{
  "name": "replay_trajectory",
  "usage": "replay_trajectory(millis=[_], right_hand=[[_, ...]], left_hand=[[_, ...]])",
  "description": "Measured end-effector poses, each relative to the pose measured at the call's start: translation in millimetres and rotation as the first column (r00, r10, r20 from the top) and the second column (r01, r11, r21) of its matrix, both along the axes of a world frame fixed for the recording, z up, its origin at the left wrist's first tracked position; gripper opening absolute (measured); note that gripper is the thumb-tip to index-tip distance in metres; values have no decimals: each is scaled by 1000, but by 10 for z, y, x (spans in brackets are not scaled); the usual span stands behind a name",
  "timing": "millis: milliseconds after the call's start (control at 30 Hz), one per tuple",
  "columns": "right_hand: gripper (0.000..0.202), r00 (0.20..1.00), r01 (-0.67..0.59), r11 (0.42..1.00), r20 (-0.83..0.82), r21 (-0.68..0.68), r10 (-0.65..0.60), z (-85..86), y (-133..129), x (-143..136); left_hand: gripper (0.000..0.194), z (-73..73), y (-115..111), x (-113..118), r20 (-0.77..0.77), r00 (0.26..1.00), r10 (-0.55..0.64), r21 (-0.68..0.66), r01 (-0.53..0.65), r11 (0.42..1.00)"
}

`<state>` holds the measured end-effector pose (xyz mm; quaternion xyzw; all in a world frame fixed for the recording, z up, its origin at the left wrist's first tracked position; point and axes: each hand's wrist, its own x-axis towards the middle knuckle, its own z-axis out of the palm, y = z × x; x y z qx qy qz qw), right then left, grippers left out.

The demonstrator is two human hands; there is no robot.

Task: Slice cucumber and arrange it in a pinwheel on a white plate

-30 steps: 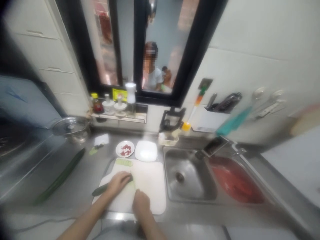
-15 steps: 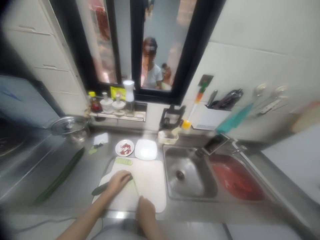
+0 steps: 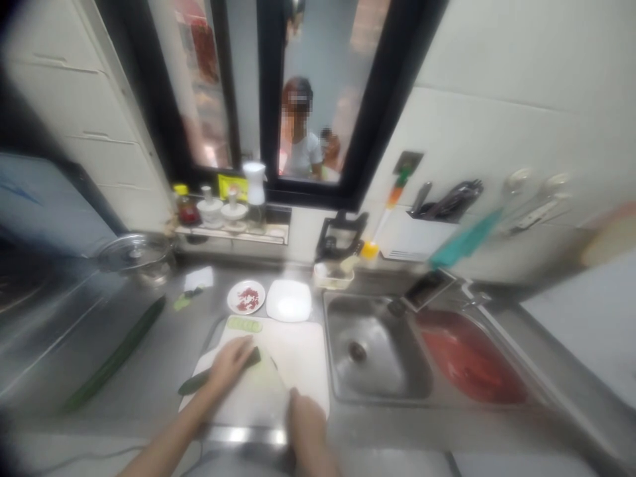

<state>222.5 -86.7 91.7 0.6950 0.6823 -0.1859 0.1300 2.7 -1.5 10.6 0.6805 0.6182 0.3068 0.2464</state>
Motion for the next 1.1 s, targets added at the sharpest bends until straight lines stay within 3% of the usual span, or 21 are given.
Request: replay_trajectory(millis=[100,300,467,700,867,1100], right_hand=[[39,1000,3,999,21,44,-4,27,45,36],[51,999,-43,984,26,173,39,61,81,10],[50,996,-89,966,30,242,85,-21,81,16],[44,987,-161,896,72,414,144,-188,48,89],[43,985,-173,884,103,434,141,-160,73,109],[43,994,-100,939,85,330,76,-92,64,194]], left_hand=[[43,127,50,7,45,999,2,42,-4,999],[32,454,93,91,51,955,-292,-23,293,956],[22,546,53,120,88,910,-406,-161,415,895],[15,629,60,105,12,918,-395,-270,384,883],[7,646,93,103,-14,923,-383,-258,367,894],[12,531,182,63,14,994,-110,-241,110,964]])
